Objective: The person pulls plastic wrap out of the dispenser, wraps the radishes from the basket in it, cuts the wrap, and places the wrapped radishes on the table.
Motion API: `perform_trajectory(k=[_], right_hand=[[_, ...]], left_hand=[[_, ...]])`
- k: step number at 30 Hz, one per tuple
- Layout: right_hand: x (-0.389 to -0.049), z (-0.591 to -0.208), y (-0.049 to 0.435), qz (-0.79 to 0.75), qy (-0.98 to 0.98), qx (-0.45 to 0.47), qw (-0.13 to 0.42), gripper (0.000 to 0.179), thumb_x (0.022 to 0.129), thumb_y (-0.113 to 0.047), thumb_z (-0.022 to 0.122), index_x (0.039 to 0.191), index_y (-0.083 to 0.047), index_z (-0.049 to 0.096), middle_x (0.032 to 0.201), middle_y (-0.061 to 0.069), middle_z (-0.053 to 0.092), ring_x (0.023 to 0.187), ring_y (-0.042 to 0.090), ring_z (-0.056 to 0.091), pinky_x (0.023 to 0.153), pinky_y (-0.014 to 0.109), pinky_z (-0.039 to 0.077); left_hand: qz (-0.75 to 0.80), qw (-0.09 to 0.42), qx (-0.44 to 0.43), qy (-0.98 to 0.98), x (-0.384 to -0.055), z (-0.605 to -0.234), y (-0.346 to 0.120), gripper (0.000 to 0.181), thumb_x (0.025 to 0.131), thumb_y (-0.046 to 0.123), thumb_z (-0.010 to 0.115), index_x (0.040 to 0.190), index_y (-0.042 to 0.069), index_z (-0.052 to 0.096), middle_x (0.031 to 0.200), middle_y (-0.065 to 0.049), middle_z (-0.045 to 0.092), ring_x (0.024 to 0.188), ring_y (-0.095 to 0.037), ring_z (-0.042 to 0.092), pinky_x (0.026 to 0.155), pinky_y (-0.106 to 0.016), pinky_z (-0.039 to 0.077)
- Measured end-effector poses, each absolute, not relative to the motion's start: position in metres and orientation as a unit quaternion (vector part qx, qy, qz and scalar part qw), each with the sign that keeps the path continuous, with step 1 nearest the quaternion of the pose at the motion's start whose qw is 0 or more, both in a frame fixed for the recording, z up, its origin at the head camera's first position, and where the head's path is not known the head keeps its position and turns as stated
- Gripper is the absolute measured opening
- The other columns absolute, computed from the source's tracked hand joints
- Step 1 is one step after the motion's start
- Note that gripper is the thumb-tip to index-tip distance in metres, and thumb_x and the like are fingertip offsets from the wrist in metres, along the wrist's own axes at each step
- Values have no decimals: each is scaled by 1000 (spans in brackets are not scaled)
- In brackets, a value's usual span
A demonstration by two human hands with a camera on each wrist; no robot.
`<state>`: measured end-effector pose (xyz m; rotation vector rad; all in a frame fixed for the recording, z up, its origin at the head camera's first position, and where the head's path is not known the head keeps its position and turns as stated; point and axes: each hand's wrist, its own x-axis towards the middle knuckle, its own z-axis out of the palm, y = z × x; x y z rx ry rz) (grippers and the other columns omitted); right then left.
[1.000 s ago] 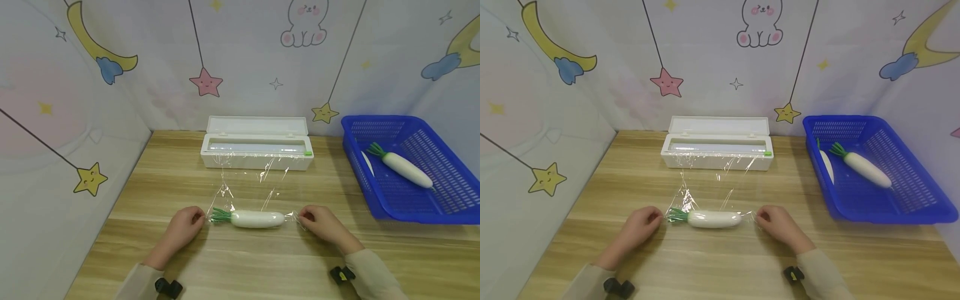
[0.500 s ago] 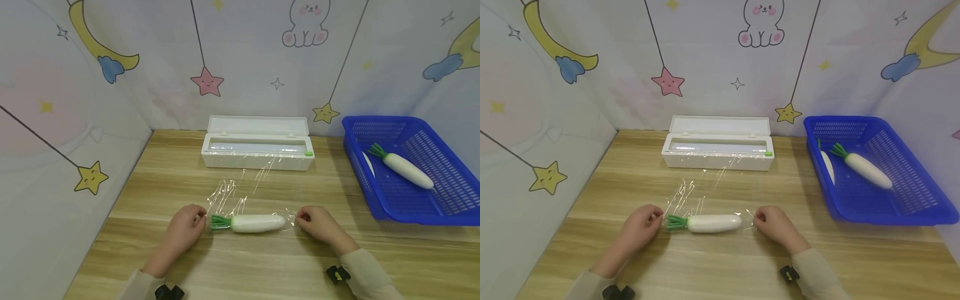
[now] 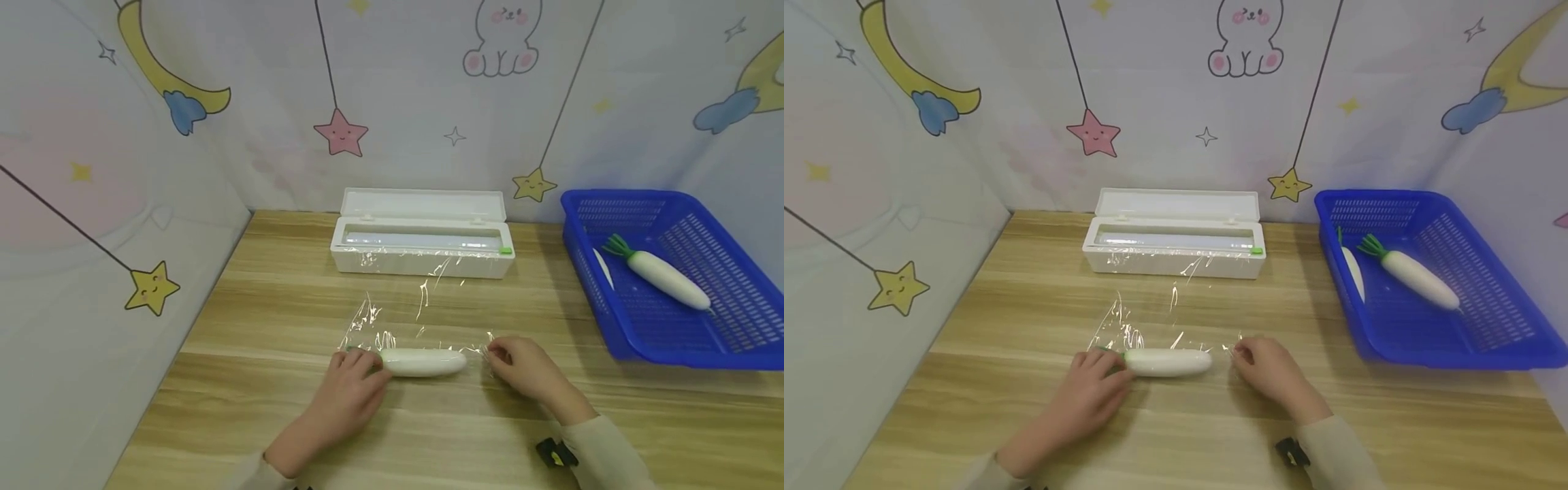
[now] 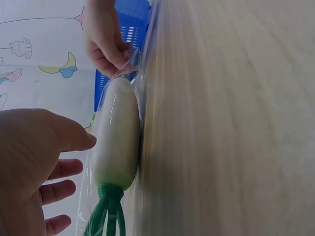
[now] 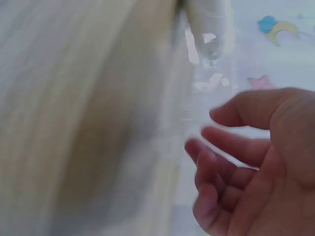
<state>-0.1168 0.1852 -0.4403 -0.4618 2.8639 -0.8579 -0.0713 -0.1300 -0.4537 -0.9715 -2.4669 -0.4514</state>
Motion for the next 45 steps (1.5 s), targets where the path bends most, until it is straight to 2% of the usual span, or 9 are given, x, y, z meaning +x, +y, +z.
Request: perform_trajectory(k=[3,7,10,14,22,27,34,40,45], right_hand=[[-108,-432,180,-268,950,-158,-12,21,86,-9,65,106,-2,68,91,5,64,71,12,53,63,31,46],[-98,-429,169,-292,910,-275,-106,19,80,-3,72,99,-5,71,93,2,66,77,14,59,67,31,51],[-96,-435,162,-296,863,-384,-141,23,73,2,75,95,-5,71,93,2,67,84,16,60,75,33,52],[-96,-443,156,-275,845,-429,-162,26,71,0,76,96,-5,72,97,2,67,90,18,59,80,34,50],[-100,-448,150,-245,862,-412,-165,26,74,-5,77,99,-4,72,100,4,67,93,20,60,82,38,49],[-105,-450,148,-232,869,-402,-170,27,74,-8,78,99,-4,71,100,5,67,94,21,60,83,39,49],[-112,-452,147,-218,886,-383,-141,32,74,-16,81,102,-4,70,103,5,65,97,21,59,87,40,48],[-120,-452,146,-210,891,-382,-127,39,71,-18,83,104,-4,69,104,6,66,98,24,60,88,43,47],[-131,-453,145,-211,895,-376,-113,36,72,-15,82,104,-3,68,101,7,67,94,24,62,84,42,49]], left_hand=[[-161,224,-344,-897,-70,-457,-128,19,76,13,73,94,17,72,95,2,58,90,-19,52,75,-36,37],[-160,218,-335,-902,-70,-458,-128,20,76,13,73,96,17,72,96,2,58,91,-19,52,75,-36,36],[-159,216,-333,-904,-70,-460,-128,21,76,12,73,96,16,72,97,2,59,91,-19,51,76,-37,36],[-157,216,-331,-905,-70,-462,-128,22,76,12,72,98,14,72,99,1,60,91,-19,51,78,-39,38],[-153,214,-324,-909,-77,-464,-128,28,77,11,69,105,11,70,104,0,60,95,-20,51,77,-40,38],[-161,196,-319,-913,-83,-460,-126,34,75,10,70,109,9,68,108,-2,60,97,-22,50,79,-41,38],[-161,174,-313,-920,-94,-455,-123,35,74,9,72,109,7,67,113,-5,61,101,-25,52,80,-45,39],[-175,161,-302,-923,-102,-454,-121,33,73,8,72,106,7,68,110,-5,62,103,-26,53,80,-45,38],[-177,156,-290,-928,-112,-456,-120,33,74,10,75,105,8,67,105,-4,63,101,-24,53,79,-44,37]])
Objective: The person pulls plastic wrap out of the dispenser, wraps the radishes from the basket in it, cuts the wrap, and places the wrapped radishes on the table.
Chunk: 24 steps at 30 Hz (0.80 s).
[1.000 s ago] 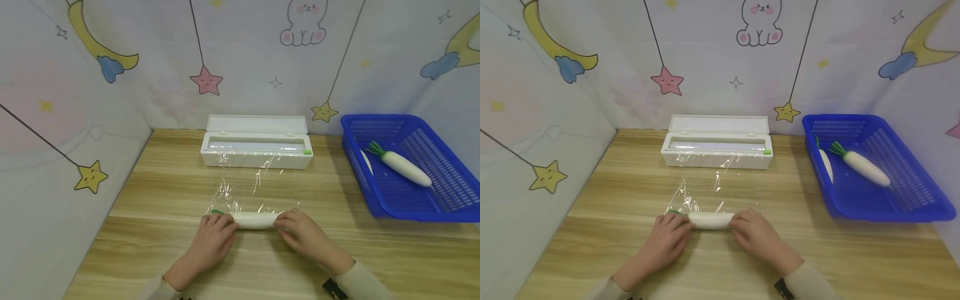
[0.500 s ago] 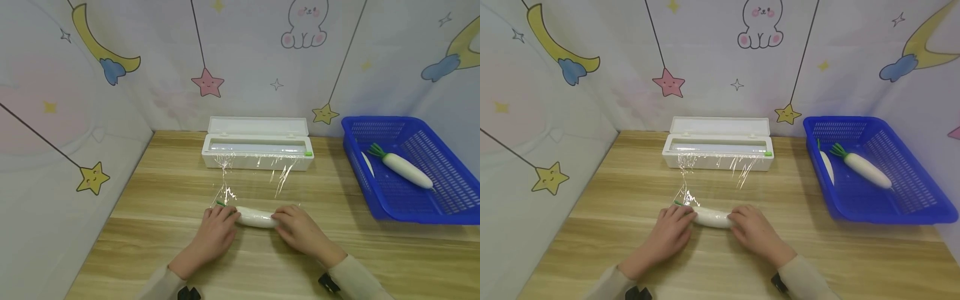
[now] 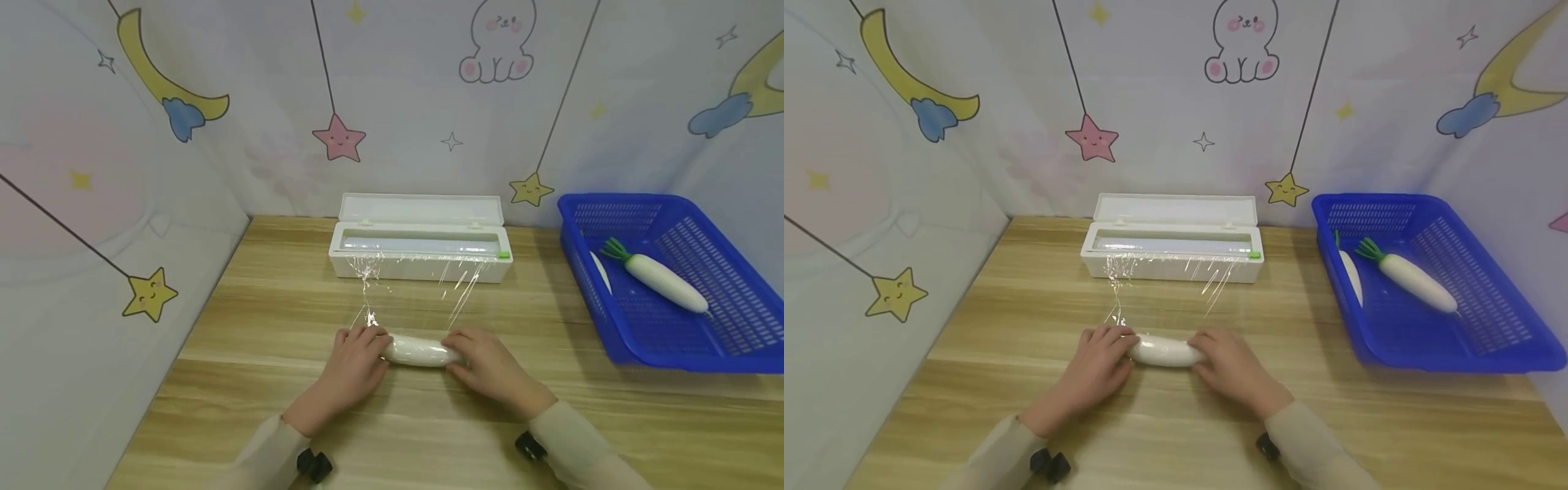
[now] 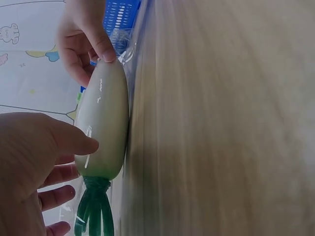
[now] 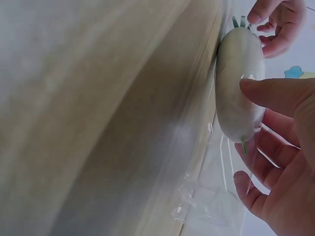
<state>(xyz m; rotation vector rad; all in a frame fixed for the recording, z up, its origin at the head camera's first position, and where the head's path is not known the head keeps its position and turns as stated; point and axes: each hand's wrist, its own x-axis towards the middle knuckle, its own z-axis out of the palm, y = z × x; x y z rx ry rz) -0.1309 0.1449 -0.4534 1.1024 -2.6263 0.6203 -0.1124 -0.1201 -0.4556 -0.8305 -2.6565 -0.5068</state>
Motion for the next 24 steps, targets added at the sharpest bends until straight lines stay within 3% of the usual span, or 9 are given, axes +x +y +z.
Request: perform_trajectory(k=[12,24], right_hand=[[-153,-455,151,263,-898,353,5,32,83,-12,72,113,-2,65,110,11,68,103,28,62,92,46,47],[-165,-458,154,286,-888,360,-16,31,82,-12,71,111,-3,64,108,9,67,102,24,62,90,41,49]], left_hand=[[-179,118,-273,-938,-127,-459,-119,41,78,21,79,113,6,66,110,-6,65,104,-25,55,83,-47,36],[-191,90,-261,-942,-136,-461,-120,39,82,24,76,116,9,65,112,-5,66,105,-24,55,86,-48,35]])
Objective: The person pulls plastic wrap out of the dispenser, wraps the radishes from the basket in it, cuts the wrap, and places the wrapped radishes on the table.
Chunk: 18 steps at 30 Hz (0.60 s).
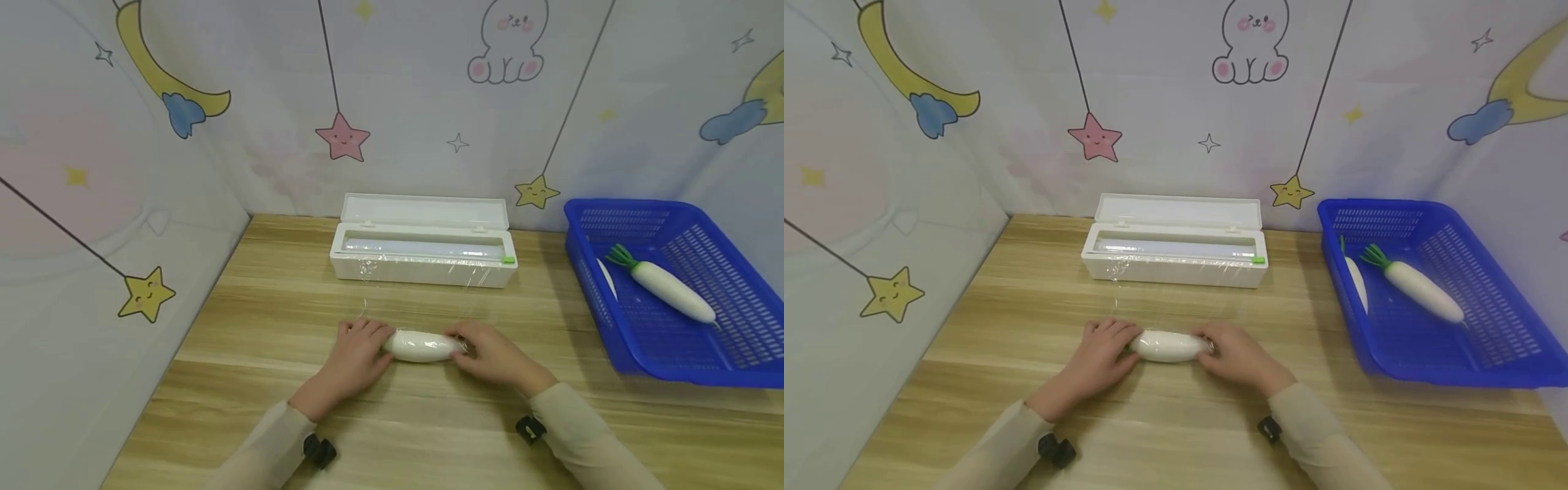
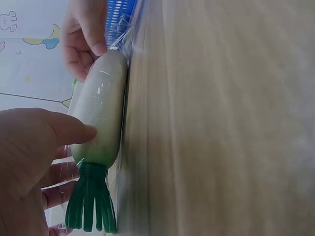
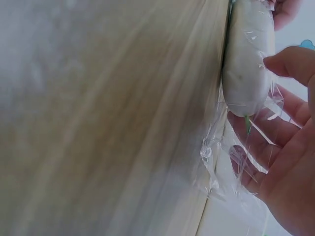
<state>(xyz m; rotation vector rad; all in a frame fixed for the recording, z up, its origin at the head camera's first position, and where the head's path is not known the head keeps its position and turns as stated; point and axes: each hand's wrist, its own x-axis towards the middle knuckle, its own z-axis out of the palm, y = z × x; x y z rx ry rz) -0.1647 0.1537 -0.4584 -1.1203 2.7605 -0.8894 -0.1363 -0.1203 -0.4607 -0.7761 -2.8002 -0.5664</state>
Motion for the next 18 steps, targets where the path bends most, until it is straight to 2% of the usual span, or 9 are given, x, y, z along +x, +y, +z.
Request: perform_trajectory(k=[6,13,18], right_hand=[[-167,-459,152,-277,891,-360,24,34,80,-18,75,109,-6,64,107,6,66,99,21,61,87,39,49],[-168,-460,151,-254,895,-367,-4,37,79,-24,78,108,-6,66,107,7,65,100,24,59,88,42,47],[-171,-459,150,-236,897,-374,-24,36,79,-22,77,108,-4,68,106,8,64,101,25,58,89,41,47]], left_hand=[[-202,82,-256,-942,-141,-461,-121,35,82,23,74,115,12,65,110,-2,68,102,-22,55,87,-48,34],[-216,54,-249,-942,-143,-458,-121,33,85,22,70,115,10,64,111,-3,68,102,-22,54,89,-51,34],[-222,35,-244,-943,-145,-455,-120,35,87,23,69,118,8,64,114,-5,67,104,-24,54,92,-53,33]])
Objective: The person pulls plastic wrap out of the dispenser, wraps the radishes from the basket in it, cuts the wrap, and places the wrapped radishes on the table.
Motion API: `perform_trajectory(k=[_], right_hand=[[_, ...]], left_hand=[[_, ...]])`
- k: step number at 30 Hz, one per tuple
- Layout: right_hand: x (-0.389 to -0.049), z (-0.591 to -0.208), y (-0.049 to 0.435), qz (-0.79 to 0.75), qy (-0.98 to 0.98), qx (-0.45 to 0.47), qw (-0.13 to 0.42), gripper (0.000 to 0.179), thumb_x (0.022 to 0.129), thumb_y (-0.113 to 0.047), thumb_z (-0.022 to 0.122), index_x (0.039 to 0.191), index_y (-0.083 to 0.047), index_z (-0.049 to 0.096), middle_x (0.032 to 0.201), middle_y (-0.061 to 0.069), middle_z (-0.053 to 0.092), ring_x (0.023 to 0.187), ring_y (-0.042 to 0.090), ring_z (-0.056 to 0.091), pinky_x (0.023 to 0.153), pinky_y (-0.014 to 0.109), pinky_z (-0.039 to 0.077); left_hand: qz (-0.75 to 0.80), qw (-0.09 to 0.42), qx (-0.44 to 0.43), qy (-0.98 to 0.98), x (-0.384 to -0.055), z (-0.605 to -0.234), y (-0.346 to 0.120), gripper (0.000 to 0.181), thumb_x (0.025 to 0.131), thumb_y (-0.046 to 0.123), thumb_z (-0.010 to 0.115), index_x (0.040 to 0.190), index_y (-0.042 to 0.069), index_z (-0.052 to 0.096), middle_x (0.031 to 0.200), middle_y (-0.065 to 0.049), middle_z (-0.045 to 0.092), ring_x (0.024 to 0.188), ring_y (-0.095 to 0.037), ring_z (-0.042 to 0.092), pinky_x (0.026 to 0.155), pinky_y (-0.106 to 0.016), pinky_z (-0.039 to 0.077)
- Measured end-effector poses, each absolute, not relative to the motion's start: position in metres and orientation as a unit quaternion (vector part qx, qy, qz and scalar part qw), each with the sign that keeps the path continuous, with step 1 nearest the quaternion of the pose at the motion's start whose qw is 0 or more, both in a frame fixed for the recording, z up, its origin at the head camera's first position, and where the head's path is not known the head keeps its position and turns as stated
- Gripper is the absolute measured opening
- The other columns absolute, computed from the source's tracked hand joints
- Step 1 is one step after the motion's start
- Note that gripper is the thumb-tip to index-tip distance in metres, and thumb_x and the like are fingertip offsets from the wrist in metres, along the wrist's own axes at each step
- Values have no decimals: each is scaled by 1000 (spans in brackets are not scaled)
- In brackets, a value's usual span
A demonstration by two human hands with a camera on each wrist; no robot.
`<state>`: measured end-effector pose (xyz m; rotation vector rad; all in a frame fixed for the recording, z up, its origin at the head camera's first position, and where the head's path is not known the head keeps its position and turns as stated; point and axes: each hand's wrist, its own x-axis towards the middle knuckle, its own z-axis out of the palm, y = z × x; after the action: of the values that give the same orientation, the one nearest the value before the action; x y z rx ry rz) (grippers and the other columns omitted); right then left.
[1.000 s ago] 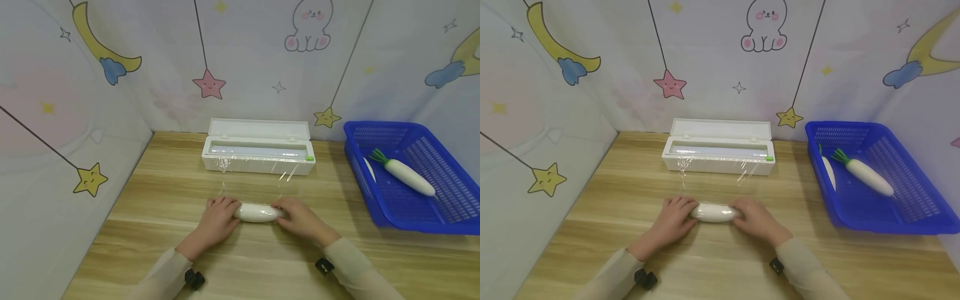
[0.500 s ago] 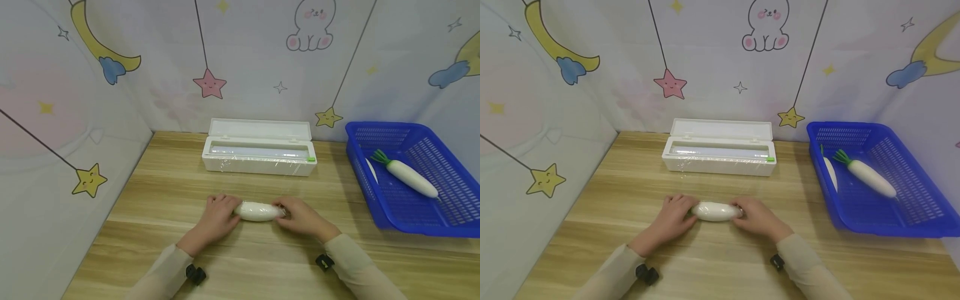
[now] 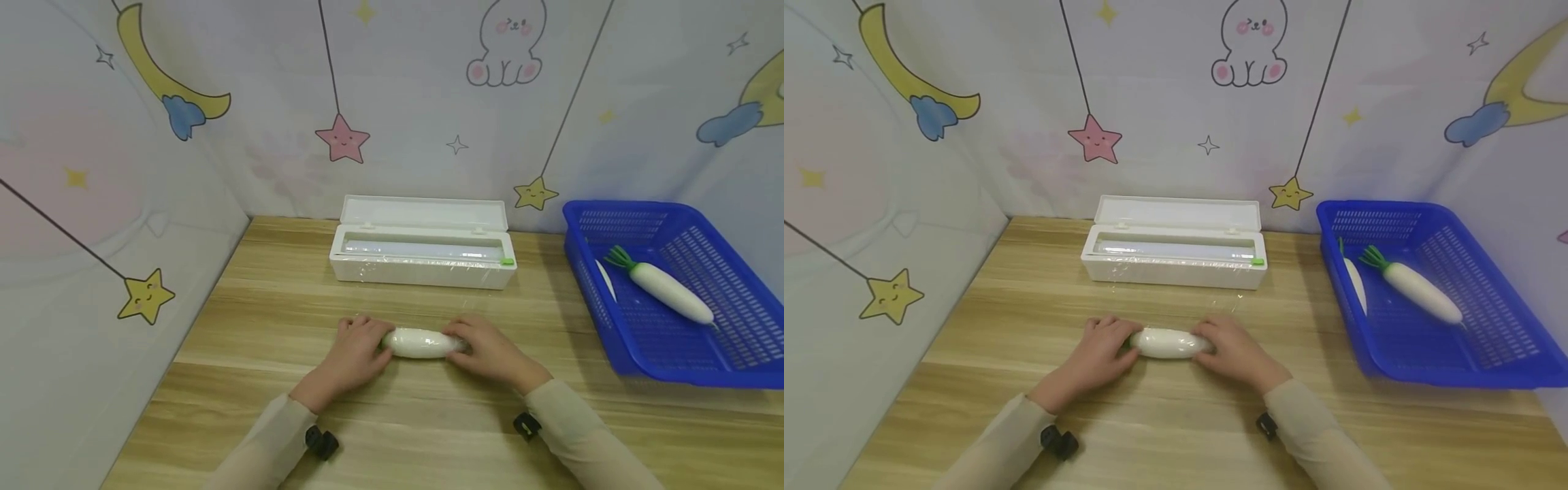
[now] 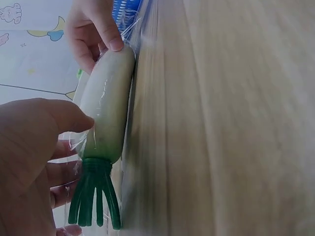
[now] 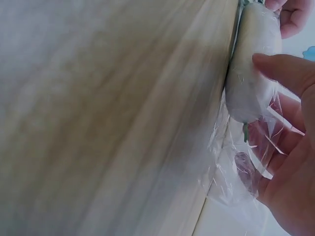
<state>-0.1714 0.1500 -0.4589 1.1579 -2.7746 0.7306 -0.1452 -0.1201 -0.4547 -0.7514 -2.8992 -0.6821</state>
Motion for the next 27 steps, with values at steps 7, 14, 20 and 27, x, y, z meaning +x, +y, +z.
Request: perform_trajectory(k=[7,14,20,27], right_hand=[[-175,-460,152,262,-900,348,-12,34,84,-20,73,113,-2,65,106,8,66,98,22,60,87,41,48],[-177,-460,153,270,-906,325,-38,29,88,-21,69,112,-6,64,109,7,66,101,22,60,89,42,47],[-180,-458,152,255,-908,333,-18,37,81,-24,77,110,-4,66,108,6,63,103,24,57,91,43,46],[-182,-458,152,232,-914,333,-11,40,83,-27,74,114,-2,67,112,10,64,106,28,56,93,44,45]], left_hand=[[-208,23,-242,-948,-151,-458,-119,45,83,30,74,122,9,61,117,-4,67,105,-24,53,93,-53,32],[-180,16,-235,-955,-158,-462,-118,50,85,33,72,126,9,60,121,-5,60,111,-25,50,94,-54,33],[-172,7,-246,-954,-163,-461,-120,49,88,36,68,128,9,60,120,-6,58,114,-26,48,95,-56,34],[-183,-15,-247,-951,-168,-459,-122,51,90,37,65,133,10,56,125,-7,59,116,-27,49,100,-60,28]])
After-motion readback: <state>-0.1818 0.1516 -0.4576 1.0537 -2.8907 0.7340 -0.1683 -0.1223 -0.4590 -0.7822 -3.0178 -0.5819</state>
